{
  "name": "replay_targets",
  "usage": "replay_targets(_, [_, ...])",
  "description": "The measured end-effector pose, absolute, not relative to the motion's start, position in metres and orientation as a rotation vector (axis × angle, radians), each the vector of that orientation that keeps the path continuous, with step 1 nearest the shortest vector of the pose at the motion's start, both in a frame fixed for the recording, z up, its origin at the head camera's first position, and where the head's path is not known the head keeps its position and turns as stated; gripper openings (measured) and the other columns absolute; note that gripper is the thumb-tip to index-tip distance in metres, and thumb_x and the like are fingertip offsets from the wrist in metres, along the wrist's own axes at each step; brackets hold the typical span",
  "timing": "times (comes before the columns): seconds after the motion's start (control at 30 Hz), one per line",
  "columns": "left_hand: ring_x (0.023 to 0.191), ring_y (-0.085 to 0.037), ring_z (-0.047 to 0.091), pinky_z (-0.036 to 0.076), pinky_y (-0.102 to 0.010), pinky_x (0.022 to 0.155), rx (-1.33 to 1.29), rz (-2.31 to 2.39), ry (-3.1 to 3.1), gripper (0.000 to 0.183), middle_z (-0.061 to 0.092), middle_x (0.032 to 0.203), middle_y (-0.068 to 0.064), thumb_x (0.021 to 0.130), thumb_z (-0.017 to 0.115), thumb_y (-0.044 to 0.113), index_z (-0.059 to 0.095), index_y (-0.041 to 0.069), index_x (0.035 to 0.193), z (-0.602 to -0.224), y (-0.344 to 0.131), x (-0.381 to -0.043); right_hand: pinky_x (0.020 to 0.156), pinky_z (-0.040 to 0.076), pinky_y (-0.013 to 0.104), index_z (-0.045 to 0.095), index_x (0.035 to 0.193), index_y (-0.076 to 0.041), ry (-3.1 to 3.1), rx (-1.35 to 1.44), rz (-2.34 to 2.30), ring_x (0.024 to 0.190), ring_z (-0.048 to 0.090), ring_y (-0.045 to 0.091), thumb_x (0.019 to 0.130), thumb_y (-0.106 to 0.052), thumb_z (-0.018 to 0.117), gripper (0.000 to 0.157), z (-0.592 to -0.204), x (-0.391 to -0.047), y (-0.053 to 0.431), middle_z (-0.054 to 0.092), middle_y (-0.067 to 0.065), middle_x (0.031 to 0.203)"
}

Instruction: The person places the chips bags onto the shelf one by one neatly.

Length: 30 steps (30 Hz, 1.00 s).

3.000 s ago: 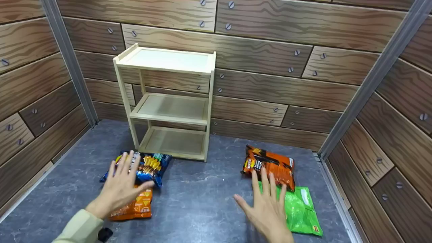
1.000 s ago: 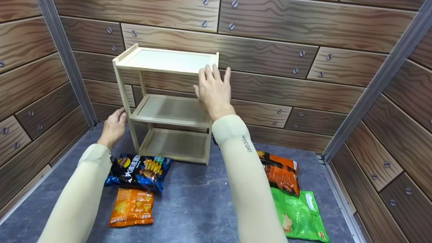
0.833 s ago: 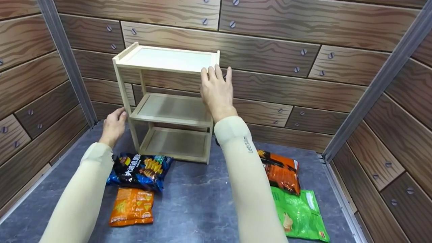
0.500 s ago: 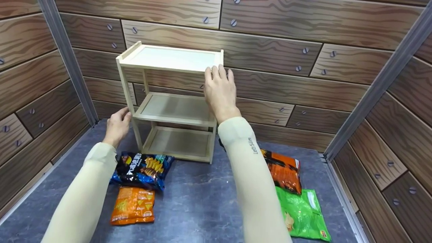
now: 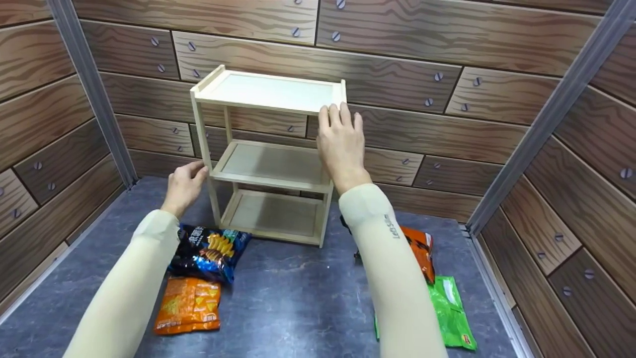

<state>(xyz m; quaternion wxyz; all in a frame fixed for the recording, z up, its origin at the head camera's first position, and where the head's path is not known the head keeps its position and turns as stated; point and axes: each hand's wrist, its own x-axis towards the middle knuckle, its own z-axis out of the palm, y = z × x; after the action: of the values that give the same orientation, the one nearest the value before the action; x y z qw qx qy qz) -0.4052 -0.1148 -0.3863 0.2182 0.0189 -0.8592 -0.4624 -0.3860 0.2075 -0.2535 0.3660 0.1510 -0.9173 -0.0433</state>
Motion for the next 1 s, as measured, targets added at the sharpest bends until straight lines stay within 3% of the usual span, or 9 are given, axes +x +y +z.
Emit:
replay_targets(0.47, [0.100,-0.029,0.070,0.053,-0.042,0.091,-0.021,-1.282,-2.341,0.028,0.075,0.106,-0.015,0.099,0.061,0.025,0.072,0.004,0.115,-0.386,-0.091,-0.400,0.106,0.041,0.056,0.051,0.138,0.000,-2.319,0.362,-0.119,0.133,0.047,0.038,0.097,-0.021,0.055,0.046,-0.256,-0.371,0.238,0.058,0.018,0.138])
replay_targets(0.67, [0.112,-0.031,0.067,0.051,-0.045,0.097,-0.026,-1.224,-2.387,0.032,0.074,0.115,-0.012,0.099,0.060,0.032,0.073,0.008,0.116,-0.385,-0.086,-0.396,0.107,0.040,0.058,0.050,0.139,0.000,-2.339,0.369,-0.103,0.134,0.046,0.040,0.097,-0.020,0.054,0.047,-0.255,-0.363,0.249,0.056,0.019,0.139])
replay_targets(1.0, [0.114,-0.034,0.064,0.049,-0.046,0.100,-0.044,-1.364,-2.392,0.038,0.071,0.116,-0.017,0.106,0.046,0.033,0.068,0.005,0.120,-0.394,-0.080,-0.399,0.105,0.041,0.058,0.048,0.141,0.000,-2.357,0.400,-0.102,0.135,0.045,0.040,0.097,-0.019,0.052,0.049,-0.254,-0.350,0.256,0.054,0.020,0.141])
